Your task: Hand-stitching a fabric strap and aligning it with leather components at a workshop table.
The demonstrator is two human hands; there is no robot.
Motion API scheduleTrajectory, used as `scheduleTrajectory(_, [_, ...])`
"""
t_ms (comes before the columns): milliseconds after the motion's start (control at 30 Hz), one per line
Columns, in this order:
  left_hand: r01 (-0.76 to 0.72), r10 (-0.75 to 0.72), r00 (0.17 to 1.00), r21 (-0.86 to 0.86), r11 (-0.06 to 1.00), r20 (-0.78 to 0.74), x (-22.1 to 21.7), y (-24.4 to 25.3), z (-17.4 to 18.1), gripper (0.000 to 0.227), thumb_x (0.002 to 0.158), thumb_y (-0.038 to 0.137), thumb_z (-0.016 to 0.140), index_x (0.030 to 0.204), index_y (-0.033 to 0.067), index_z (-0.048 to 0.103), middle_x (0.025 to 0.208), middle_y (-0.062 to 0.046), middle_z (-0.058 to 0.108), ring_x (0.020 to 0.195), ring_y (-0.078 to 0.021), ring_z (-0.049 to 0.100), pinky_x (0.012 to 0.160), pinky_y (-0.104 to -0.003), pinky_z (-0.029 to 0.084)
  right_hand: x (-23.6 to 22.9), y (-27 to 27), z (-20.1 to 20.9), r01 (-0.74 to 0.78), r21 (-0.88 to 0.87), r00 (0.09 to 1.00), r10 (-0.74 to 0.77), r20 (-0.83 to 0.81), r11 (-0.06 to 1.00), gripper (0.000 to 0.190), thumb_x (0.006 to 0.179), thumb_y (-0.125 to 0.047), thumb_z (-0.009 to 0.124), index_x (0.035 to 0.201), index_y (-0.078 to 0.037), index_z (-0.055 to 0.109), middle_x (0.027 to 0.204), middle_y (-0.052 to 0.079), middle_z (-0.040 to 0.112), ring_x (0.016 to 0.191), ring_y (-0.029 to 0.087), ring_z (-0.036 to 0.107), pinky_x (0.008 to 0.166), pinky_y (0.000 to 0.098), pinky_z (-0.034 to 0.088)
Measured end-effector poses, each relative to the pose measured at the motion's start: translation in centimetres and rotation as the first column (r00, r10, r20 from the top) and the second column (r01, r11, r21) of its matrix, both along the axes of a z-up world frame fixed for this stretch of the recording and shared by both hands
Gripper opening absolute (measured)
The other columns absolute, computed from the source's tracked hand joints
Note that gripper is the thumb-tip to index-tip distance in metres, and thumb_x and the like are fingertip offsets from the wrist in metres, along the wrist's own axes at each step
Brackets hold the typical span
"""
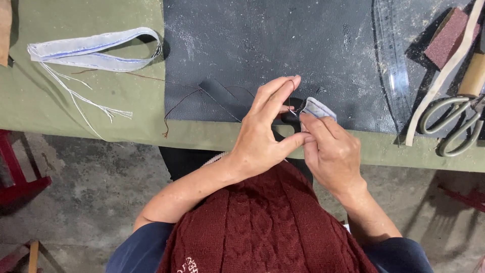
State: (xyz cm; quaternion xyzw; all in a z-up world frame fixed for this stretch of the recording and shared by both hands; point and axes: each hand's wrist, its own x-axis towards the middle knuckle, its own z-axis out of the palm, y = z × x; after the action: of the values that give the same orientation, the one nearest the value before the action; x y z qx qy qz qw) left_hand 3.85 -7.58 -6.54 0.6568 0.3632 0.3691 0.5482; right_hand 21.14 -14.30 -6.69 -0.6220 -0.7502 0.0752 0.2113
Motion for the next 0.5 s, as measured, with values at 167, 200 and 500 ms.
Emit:
scheduleTrajectory(167, [0.030,-0.031,0.998,-0.017,0.999,-0.061,0.0,0.3,0.1,0.079,0.091,0.006,0.078,0.158,0.0135,0.035,0.159,-0.007,0.040,0.148,-0.0212,0.046,0.111,-0.035,0.059,-0.2,0.6,0.6,-0.003,-0.083,0.994,-0.006,-0.105,0.997,0.028,0.097,0.007,0.057,0.119,-0.001,0.072,0.109,0.010,0.070,0.089,0.026,0.070,0.068,0.0385,0.057])
scheduleTrajectory(200, [0.034,-0.034,0.997,-0.011,0.999,-0.070,0.0,0.3,0.2,0.079,0.091,0.002,0.075,0.158,0.0141,0.035,0.158,-0.007,0.040,0.148,-0.0224,0.048,0.113,-0.036,0.059,-0.2,0.7,0.6,-0.015,-0.110,0.988,-0.002,-0.153,0.994,0.025,0.099,0.005,0.058,0.119,0.001,0.072,0.107,0.011,0.069,0.089,0.026,0.070,0.070,0.0384,0.057])
scheduleTrajectory(500, [0.127,-0.116,0.973,0.041,0.991,-0.199,-0.7,1.1,0.9,0.084,0.087,-0.005,0.062,0.161,0.0147,0.028,0.164,-0.006,0.035,0.155,-0.0256,0.044,0.121,-0.039,0.053,0.2,2.9,2.4,-0.158,-0.372,0.911,-0.010,-0.411,0.915,0.014,0.103,-0.003,0.056,0.111,-0.001,0.068,0.087,0.006,0.070,0.056,0.016,0.064,0.064,0.0310,0.050])
